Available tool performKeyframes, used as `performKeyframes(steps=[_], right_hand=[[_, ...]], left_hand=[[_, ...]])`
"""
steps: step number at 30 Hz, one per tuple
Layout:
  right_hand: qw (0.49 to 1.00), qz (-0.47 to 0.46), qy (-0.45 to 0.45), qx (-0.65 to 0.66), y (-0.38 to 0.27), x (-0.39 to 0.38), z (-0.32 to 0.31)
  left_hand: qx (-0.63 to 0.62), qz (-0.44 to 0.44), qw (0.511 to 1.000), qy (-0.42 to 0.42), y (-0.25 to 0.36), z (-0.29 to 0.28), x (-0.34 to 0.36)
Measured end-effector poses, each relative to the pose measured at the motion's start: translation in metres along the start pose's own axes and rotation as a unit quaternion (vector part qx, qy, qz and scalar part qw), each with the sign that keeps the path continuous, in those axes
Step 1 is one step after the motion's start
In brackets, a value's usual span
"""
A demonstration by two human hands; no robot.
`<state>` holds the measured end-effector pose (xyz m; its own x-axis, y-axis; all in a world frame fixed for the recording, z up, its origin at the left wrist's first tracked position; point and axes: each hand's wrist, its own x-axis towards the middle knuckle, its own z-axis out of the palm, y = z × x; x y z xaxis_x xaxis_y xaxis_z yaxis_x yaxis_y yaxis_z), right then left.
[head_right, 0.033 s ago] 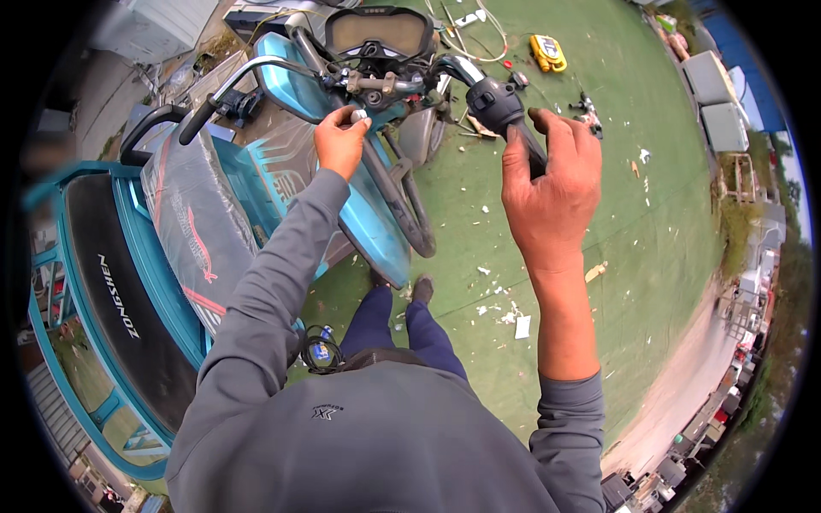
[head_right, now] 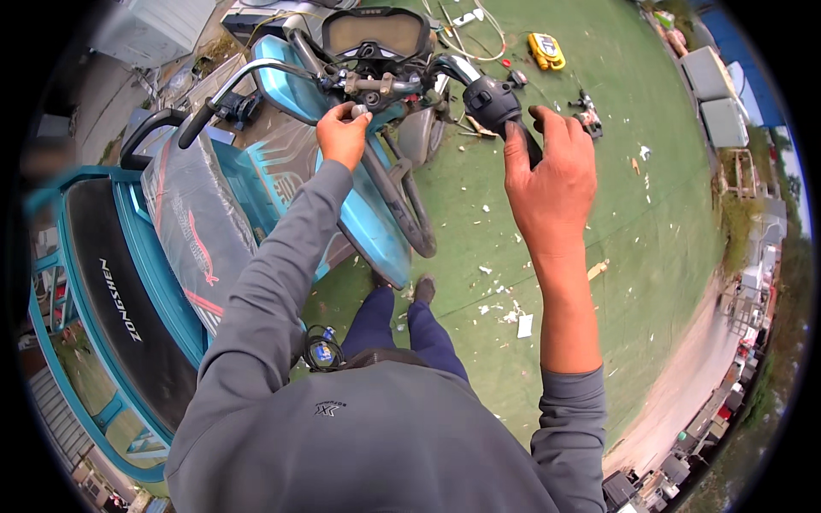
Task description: The person works on the front of a light blue electric scooter, using a cordless drill to tighten bolts on the front fork and handlebar assembly. They then test the handlebar grip and throttle response.
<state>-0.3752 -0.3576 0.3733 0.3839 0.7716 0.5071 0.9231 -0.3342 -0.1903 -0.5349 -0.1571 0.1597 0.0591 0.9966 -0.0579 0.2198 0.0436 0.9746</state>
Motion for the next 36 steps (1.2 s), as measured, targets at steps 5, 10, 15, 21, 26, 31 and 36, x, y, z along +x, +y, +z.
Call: performKeyframes(steps=[5, 10, 15, 21, 26, 31, 36], right_hand=[[0.994, 0.064, -0.051, -0.074, -0.005, -0.003, 0.010], [0.995, 0.062, -0.044, -0.071, -0.002, -0.004, 0.010], [0.994, 0.060, -0.051, -0.073, -0.002, -0.002, 0.011], [0.994, 0.063, -0.056, -0.071, -0.002, 0.000, 0.010], [0.994, 0.068, -0.059, -0.063, -0.002, 0.001, 0.010], [0.992, 0.094, -0.078, -0.035, -0.003, 0.004, 0.006], [0.990, 0.112, -0.089, -0.006, -0.003, 0.005, 0.004]], left_hand=[[0.119, 0.028, 0.988, 0.098, -0.032, 0.044, 0.036], [0.140, 0.052, 0.981, 0.121, -0.042, 0.059, 0.041], [0.146, 0.080, 0.977, 0.135, -0.046, 0.062, 0.040], [0.158, 0.068, 0.974, 0.148, -0.043, 0.069, 0.040], [0.111, 0.051, 0.980, 0.155, -0.055, 0.071, 0.048], [0.107, 0.013, 0.981, 0.160, -0.033, 0.066, 0.040], [0.090, 0.002, 0.989, 0.119, -0.028, 0.059, 0.040]])
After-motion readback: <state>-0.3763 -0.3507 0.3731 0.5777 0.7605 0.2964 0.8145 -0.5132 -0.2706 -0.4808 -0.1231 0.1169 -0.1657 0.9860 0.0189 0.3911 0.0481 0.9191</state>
